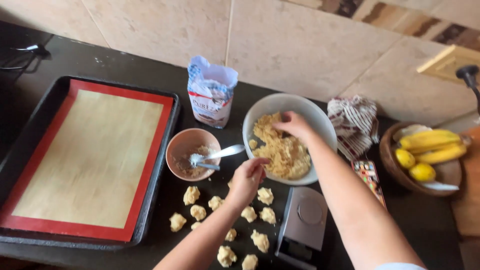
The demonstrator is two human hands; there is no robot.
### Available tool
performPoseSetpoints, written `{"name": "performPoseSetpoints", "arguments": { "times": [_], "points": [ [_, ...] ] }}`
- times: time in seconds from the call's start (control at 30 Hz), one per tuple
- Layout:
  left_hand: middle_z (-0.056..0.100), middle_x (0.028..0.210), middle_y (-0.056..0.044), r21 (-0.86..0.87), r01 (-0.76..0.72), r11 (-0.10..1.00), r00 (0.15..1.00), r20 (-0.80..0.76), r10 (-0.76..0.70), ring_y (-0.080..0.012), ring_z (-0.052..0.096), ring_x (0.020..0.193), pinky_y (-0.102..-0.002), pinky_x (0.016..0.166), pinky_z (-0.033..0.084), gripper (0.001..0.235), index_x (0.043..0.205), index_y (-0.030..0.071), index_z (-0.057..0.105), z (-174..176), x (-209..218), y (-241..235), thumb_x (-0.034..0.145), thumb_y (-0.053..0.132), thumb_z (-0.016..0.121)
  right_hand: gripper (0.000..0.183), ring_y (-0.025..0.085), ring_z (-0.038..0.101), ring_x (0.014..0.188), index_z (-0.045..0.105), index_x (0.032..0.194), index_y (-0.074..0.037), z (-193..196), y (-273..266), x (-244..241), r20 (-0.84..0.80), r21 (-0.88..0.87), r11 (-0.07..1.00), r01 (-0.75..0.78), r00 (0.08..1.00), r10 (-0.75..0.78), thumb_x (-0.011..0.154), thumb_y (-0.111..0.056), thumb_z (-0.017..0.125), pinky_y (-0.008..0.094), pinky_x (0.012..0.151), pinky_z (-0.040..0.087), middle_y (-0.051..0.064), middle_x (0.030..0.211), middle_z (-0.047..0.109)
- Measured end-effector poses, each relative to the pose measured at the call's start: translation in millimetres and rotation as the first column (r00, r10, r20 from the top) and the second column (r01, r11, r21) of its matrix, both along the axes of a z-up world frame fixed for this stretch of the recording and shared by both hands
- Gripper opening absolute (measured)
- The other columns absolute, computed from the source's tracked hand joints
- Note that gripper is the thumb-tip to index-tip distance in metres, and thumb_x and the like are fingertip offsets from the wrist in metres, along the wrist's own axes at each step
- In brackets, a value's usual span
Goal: The person portions dough from a large bowl into smaller pieces, weighing each piece on a digital scale to ensure uniformity. They then roll the weighed portions into balls and place them on the countertop next to a baking sheet.
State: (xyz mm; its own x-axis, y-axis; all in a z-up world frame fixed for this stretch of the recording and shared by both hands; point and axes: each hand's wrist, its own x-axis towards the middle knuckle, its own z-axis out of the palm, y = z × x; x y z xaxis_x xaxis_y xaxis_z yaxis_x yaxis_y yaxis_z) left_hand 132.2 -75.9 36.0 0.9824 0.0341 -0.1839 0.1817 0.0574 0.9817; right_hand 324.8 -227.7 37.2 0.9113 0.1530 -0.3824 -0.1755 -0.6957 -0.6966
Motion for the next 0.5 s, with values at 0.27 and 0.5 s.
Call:
{"name": "performPoseSetpoints", "arguments": {
  "times": [0.27,0.5],
  "points": [
    [0.056,0.062,-0.001,0.096,-0.024,0.995,0.999,-0.044,0.028,-0.0129,0.054,0.063,-0.028,0.064,0.046,0.028,0.100,0.013,0.068,14,4,2,0.089,0.010,0.043,0.092,0.033,0.048,0.119,0.046,0.130,-0.022,4,53,0,-0.007,-0.509,0.796,-0.328,0.926,0.377,0.051,-0.049,0.085,0.042,0.099,0.042,0.013,0.128,0.045],
    [0.051,0.062,0.001,-0.017,-0.040,0.999,0.997,-0.064,0.039,-0.0098,0.048,0.059,-0.024,0.059,0.041,0.029,0.100,0.010,0.069,15,6,4,0.090,0.008,0.041,0.090,0.036,0.048,0.114,0.032,0.135,-0.017,6,76,-11,-0.042,-0.657,0.698,-0.284,0.939,0.343,0.066,-0.048,0.081,0.044,0.087,0.048,0.015,0.128,0.043]
  ]
}}
